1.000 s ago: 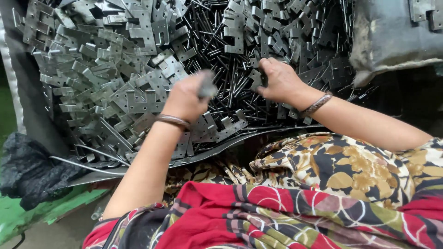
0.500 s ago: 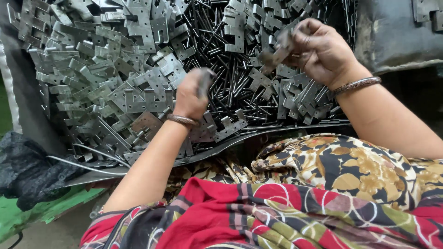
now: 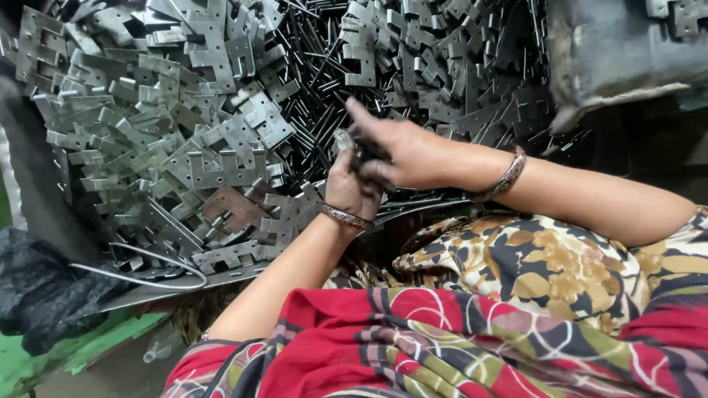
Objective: The person picks up metal hinges and pins from a large bin, inserting the pins into the hinges by hand. They then place the assembled hinges onto a padded surface next to the bin.
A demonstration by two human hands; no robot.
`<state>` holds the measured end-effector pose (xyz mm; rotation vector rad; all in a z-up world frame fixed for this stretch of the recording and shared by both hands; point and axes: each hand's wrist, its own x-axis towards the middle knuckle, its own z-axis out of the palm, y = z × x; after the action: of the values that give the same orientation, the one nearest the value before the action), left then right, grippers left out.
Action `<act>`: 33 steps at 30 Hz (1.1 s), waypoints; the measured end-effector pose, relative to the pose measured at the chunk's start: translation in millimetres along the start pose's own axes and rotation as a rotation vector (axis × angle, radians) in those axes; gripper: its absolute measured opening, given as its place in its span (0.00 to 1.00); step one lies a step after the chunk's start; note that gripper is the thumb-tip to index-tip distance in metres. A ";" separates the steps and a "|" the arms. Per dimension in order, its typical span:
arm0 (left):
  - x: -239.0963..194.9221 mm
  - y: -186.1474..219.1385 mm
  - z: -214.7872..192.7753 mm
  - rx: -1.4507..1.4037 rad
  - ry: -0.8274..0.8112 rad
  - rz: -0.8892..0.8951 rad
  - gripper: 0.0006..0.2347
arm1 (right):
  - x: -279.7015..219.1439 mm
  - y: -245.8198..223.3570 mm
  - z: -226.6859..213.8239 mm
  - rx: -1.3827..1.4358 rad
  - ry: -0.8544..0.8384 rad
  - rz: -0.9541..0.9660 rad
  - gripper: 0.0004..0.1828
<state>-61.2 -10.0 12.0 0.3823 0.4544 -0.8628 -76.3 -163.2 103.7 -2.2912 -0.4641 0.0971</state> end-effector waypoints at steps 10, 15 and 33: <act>-20.4 15.8 13.6 1.116 -0.260 0.324 0.32 | -27.1 41.8 -85.0 1.073 0.348 0.768 0.28; -22.5 14.0 -12.0 2.703 -0.538 0.851 0.15 | -81.0 92.4 -162.8 0.387 0.651 0.649 0.12; -9.0 54.5 -27.6 1.180 -0.597 0.250 0.06 | -60.4 86.2 -45.8 -0.736 -0.414 0.470 0.29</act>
<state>-29.3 41.7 1.0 1.1814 -0.7077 -0.8756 -97.0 -270.7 69.1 -3.0837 -0.1563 0.7535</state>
